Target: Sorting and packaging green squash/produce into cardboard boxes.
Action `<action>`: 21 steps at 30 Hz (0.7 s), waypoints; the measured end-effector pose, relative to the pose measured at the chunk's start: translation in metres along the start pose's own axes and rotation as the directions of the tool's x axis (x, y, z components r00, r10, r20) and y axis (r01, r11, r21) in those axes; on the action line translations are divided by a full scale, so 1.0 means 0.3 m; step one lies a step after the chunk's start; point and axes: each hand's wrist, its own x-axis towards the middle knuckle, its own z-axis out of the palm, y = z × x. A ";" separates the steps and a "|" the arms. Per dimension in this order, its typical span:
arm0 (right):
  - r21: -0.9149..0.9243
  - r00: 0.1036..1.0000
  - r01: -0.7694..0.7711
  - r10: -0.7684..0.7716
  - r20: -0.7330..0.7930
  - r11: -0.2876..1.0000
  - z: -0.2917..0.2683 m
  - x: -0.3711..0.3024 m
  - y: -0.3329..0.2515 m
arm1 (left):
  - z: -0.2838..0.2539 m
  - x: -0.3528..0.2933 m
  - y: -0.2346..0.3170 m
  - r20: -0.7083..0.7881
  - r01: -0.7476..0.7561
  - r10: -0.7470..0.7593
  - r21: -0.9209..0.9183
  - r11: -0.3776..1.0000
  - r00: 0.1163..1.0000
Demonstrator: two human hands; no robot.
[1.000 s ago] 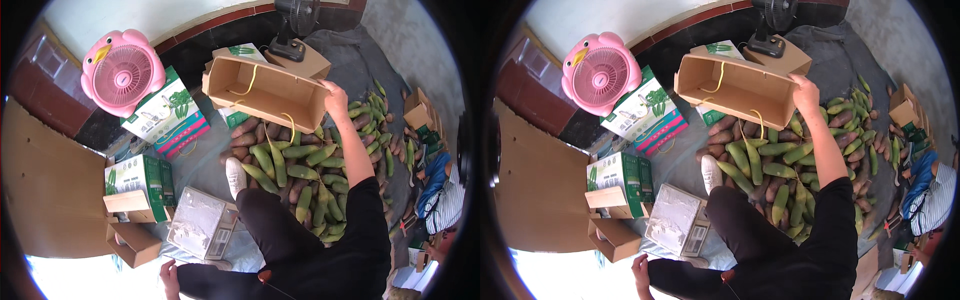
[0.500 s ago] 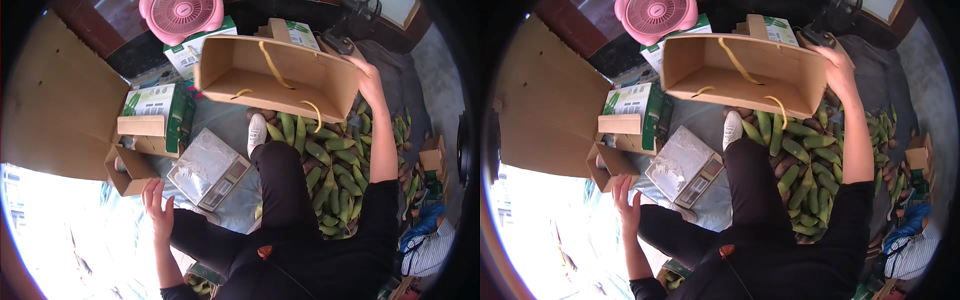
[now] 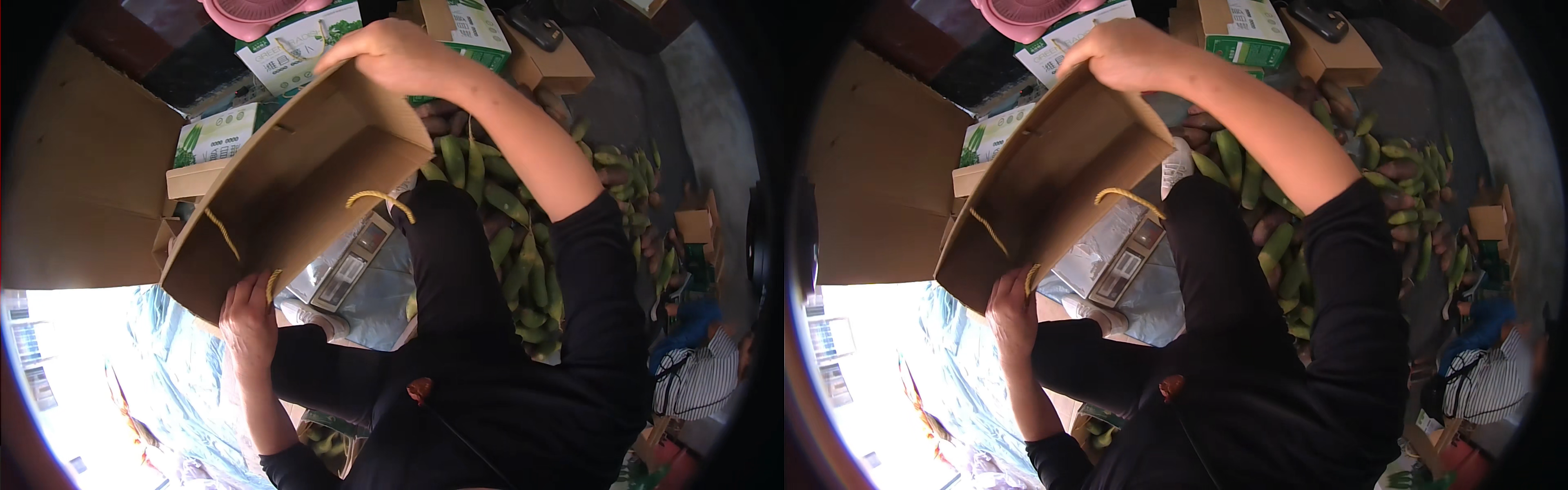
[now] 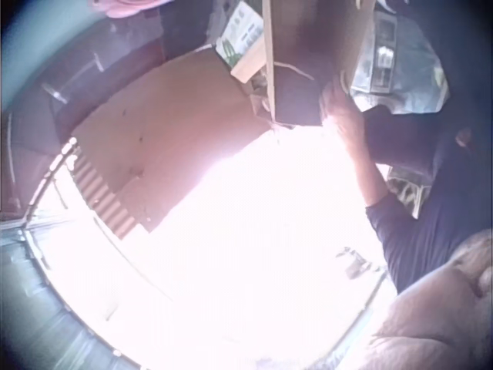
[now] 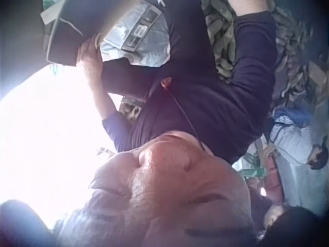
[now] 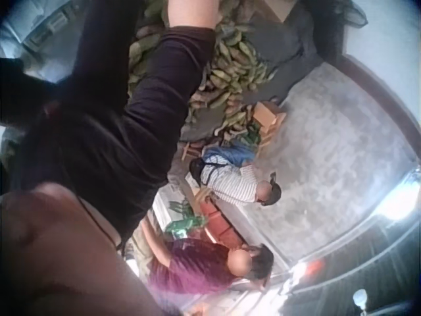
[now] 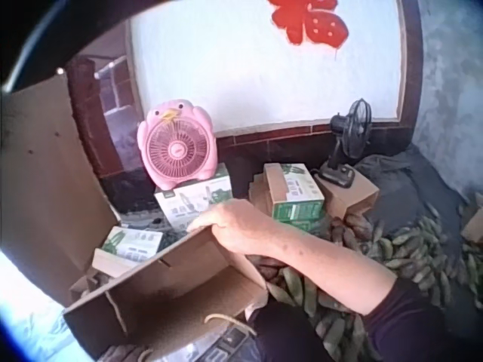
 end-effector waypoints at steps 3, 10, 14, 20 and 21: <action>-0.009 0.993 0.082 -0.083 -0.080 0.997 0.101 0.010 0.049 | 0.052 -0.019 -0.054 -0.073 0.016 -0.016 -0.008 1.000 0.997; 0.413 0.946 -0.278 0.323 -0.042 0.867 0.181 -0.199 0.241 | 0.184 -0.022 -0.134 0.079 0.213 -0.204 -0.128 0.969 0.976; 0.526 0.845 -0.468 0.534 0.033 0.710 0.281 -0.412 0.352 | 0.259 -0.026 -0.194 0.057 0.184 -0.176 -0.195 0.963 0.983; 0.546 0.786 -0.487 0.614 -0.067 0.682 0.479 -0.752 0.478 | 0.276 0.007 -0.203 0.184 0.260 -0.216 -0.263 0.929 0.959; 0.547 0.730 -0.579 0.684 0.017 0.604 0.509 -0.787 0.456 | 0.286 0.006 -0.208 0.185 0.270 -0.224 -0.287 0.919 0.957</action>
